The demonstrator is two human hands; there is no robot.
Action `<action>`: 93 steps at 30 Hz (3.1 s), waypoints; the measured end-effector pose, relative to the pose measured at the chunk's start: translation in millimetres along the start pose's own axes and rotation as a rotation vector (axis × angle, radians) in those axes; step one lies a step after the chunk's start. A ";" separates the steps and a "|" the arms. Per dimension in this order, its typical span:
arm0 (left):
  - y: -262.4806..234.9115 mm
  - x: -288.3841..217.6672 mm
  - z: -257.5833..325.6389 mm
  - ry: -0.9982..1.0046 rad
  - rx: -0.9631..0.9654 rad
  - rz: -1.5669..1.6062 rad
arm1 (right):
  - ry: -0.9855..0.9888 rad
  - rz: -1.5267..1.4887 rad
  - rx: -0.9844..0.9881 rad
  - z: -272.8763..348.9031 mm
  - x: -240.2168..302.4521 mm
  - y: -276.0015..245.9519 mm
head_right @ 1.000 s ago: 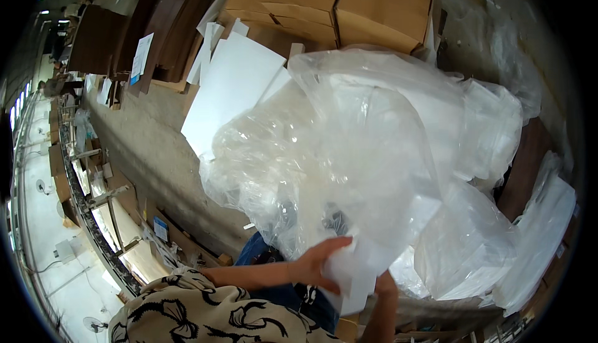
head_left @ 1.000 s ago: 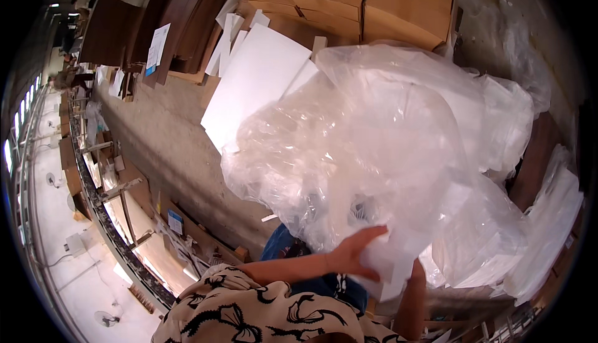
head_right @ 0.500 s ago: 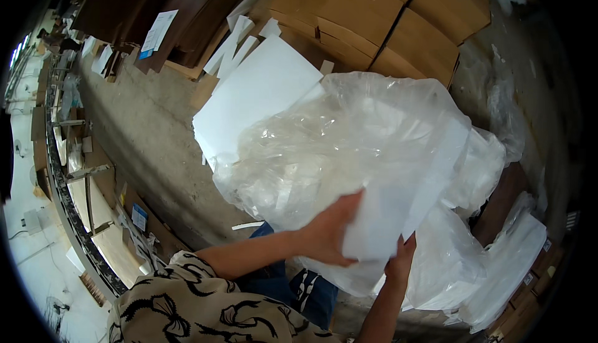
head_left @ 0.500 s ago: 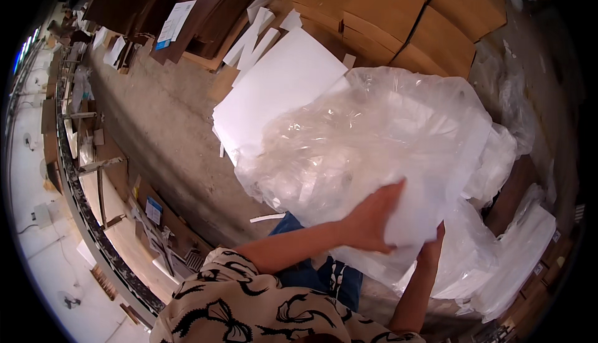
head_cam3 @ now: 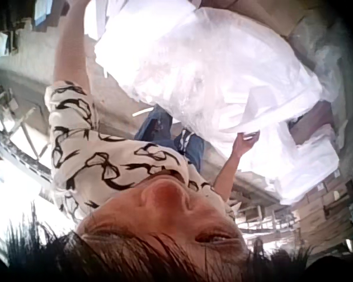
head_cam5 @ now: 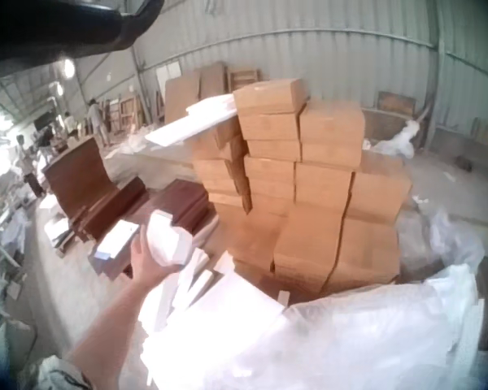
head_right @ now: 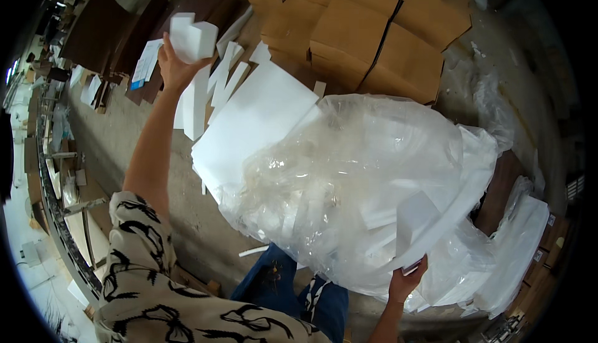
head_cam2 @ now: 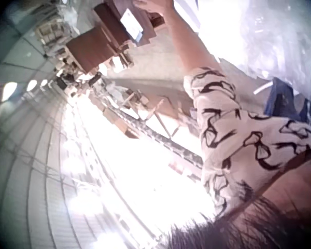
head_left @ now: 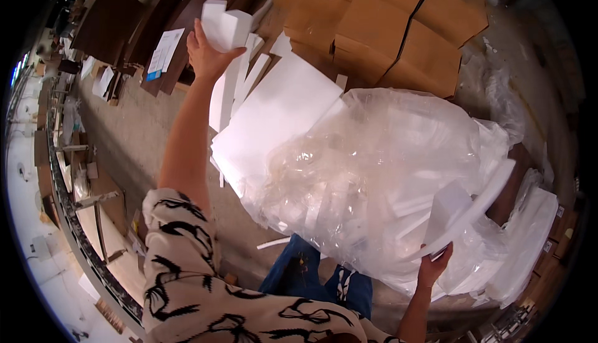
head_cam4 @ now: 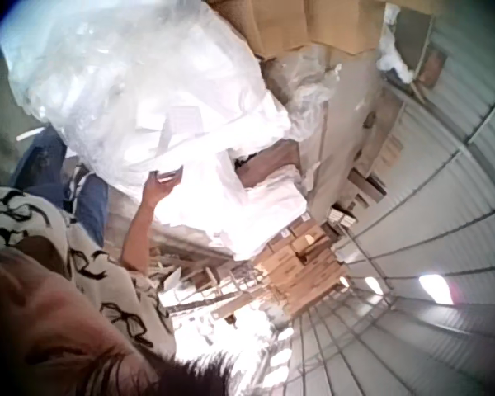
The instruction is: The person collects foam padding pieces and places them into a cardboard shipping box around a wooden furniture panel.
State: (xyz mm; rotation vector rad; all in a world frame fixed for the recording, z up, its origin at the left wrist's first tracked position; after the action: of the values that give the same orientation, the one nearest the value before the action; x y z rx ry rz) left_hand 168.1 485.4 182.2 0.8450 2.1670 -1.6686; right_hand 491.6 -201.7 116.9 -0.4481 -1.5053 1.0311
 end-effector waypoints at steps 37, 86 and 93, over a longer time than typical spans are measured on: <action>342.4 -298.9 519.3 0.168 1.561 0.251 | 0.472 -0.127 0.076 -193.9 -192.5 150.0; 50.8 -30.2 66.4 -0.038 0.272 0.655 | -0.159 -0.698 0.534 -114.3 302.5 270.6; 162.8 -82.3 357.0 -0.208 1.228 0.602 | 0.537 -0.395 1.170 0.1 -44.7 218.1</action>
State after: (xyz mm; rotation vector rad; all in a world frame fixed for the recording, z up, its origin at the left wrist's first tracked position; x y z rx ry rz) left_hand 284.6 151.0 -5.9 1.2947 0.4430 -2.4342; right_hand 442.1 -119.9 -84.2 0.3797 -0.3294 1.1572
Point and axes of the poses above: each hand's wrist, its own z-axis away from the middle knuckle, its own y-axis out of the palm, x = y × z, the point moved 9 cm from there along -z, towards the middle knuckle, and after that the axes turned 12 degrees about z, right-handed, at the moved point
